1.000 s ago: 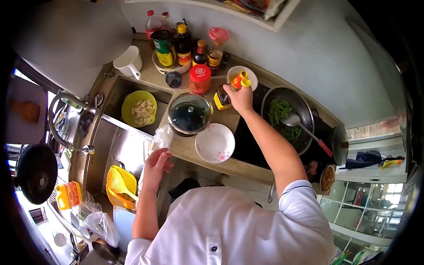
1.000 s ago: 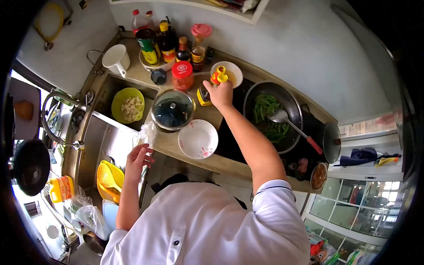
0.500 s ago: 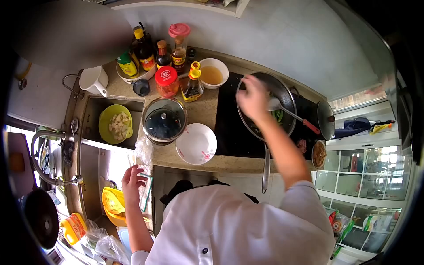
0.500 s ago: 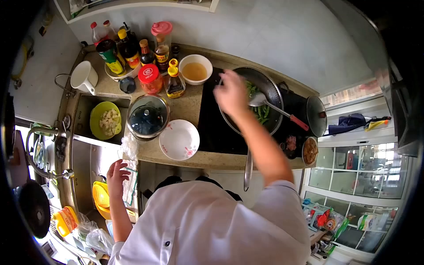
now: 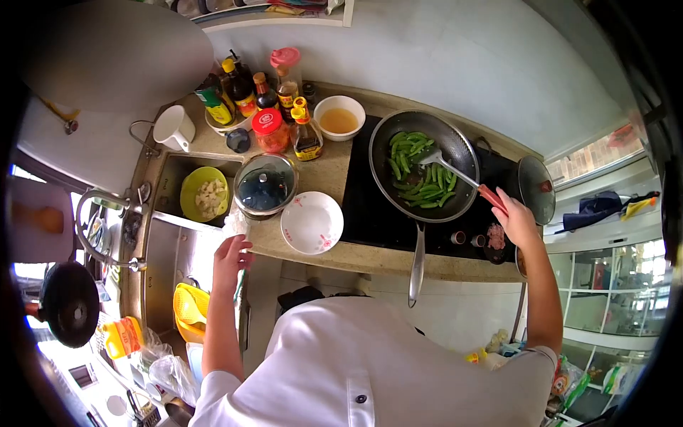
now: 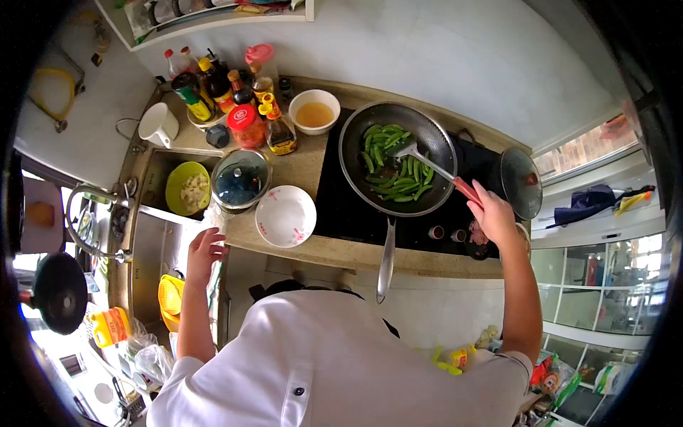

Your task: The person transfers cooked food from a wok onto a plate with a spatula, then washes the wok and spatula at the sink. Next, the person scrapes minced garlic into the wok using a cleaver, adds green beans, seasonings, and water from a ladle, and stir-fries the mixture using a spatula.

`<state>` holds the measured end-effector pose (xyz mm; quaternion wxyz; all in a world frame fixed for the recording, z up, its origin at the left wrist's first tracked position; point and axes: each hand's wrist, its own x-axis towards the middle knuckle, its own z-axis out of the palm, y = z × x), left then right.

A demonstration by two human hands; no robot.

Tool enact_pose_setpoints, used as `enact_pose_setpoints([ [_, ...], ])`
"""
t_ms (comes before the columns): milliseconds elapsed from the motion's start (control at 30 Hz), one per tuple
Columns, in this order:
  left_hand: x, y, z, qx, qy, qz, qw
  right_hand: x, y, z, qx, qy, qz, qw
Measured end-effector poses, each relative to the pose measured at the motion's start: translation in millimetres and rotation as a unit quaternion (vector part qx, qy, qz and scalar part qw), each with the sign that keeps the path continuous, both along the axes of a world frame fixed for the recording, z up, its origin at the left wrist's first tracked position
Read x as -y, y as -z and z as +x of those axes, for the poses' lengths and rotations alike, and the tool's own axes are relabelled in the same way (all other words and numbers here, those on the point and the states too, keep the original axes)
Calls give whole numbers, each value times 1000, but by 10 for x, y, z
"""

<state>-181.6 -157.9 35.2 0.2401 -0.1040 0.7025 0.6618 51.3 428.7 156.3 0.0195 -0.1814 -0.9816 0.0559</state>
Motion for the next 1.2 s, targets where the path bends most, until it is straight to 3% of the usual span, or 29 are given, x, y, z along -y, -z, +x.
enact_pose_setpoints([
  [67, -111, 40, 45, 2, 9, -5, 1000, 229, -58, -82, 11, 4, -11, 1000],
  [200, -375, 3, 157, 7, 40, 5, 999, 318, 18, -211, -25, -39, 85, 995],
  [300, -547, -20, 309, 13, 59, 21, 998, 412, -419, -49, -58, -13, 20, 998],
  [333, -578, -12, 376, 23, 72, 35, 996, 426, -606, 53, -84, -15, -81, 993],
  [400, -661, 93, 515, 37, 105, 51, 993, 487, -1020, 249, -58, -21, -144, 988],
  [533, -957, 120, 693, 37, 175, 65, 982, 722, -1342, 296, 37, -46, -48, 997],
  [800, -978, 57, 666, 21, 175, 88, 980, 689, 87, -128, -133, -20, 102, 986],
  [867, -980, -31, 668, 13, 163, 94, 982, 607, 266, -311, -164, -19, 90, 982],
  [1000, -943, -29, 672, 11, 155, 91, 984, 526, 423, -558, -240, -10, 79, 967],
  [1200, -910, 87, 715, 31, 163, 85, 982, 667, 29, -231, -91, 0, 97, 991],
])
